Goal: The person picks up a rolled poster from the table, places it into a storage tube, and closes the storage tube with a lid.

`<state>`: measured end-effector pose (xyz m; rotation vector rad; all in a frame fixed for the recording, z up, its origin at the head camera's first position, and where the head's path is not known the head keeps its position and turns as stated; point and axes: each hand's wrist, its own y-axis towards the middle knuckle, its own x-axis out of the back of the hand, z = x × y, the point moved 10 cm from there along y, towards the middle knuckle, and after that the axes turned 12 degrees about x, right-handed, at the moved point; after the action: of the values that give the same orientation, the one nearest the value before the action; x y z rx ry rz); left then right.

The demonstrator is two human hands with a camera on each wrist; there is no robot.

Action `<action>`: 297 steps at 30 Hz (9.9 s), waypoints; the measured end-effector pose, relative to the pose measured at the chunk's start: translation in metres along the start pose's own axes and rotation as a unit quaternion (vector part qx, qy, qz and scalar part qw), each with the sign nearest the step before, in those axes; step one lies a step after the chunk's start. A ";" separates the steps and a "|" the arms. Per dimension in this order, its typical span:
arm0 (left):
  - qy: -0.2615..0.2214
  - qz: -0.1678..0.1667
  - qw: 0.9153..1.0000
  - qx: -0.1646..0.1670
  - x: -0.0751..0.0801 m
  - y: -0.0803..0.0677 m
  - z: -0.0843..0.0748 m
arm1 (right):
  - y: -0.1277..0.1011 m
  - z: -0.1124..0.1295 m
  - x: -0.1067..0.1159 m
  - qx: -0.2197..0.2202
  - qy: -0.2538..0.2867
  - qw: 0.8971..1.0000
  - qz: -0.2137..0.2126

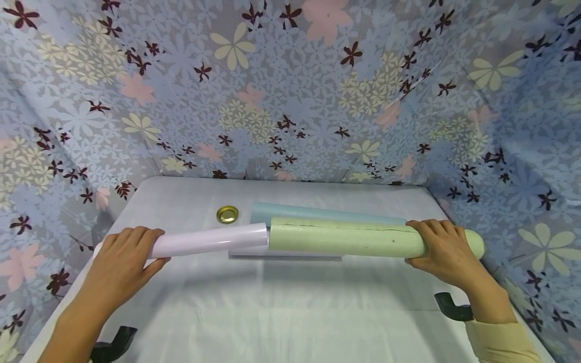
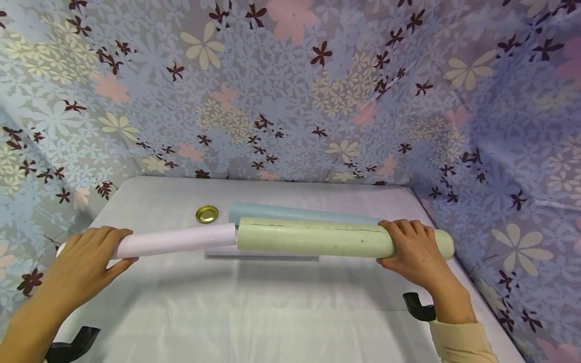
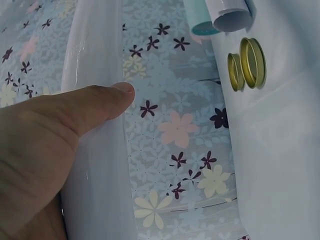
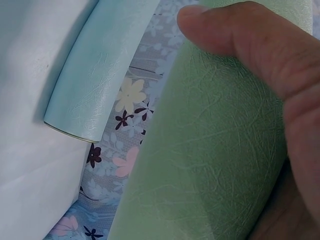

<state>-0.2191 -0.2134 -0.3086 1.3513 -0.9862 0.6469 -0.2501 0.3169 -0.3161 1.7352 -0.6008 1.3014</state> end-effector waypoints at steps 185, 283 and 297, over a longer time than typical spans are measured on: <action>-0.398 0.127 0.901 0.117 -0.046 0.012 -0.009 | 0.019 0.036 -0.005 0.025 0.001 0.999 -0.036; -0.456 0.128 0.879 0.061 -0.066 0.024 -0.077 | 0.024 0.050 -0.007 0.032 0.011 0.999 -0.041; -0.466 0.131 0.873 0.061 -0.066 0.025 -0.086 | 0.023 0.050 -0.007 0.032 0.010 0.998 -0.044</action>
<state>-0.2541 -0.1155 -0.3484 1.6870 -1.9549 0.2135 -0.2447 0.2622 -0.3185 1.7781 -0.4697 1.2875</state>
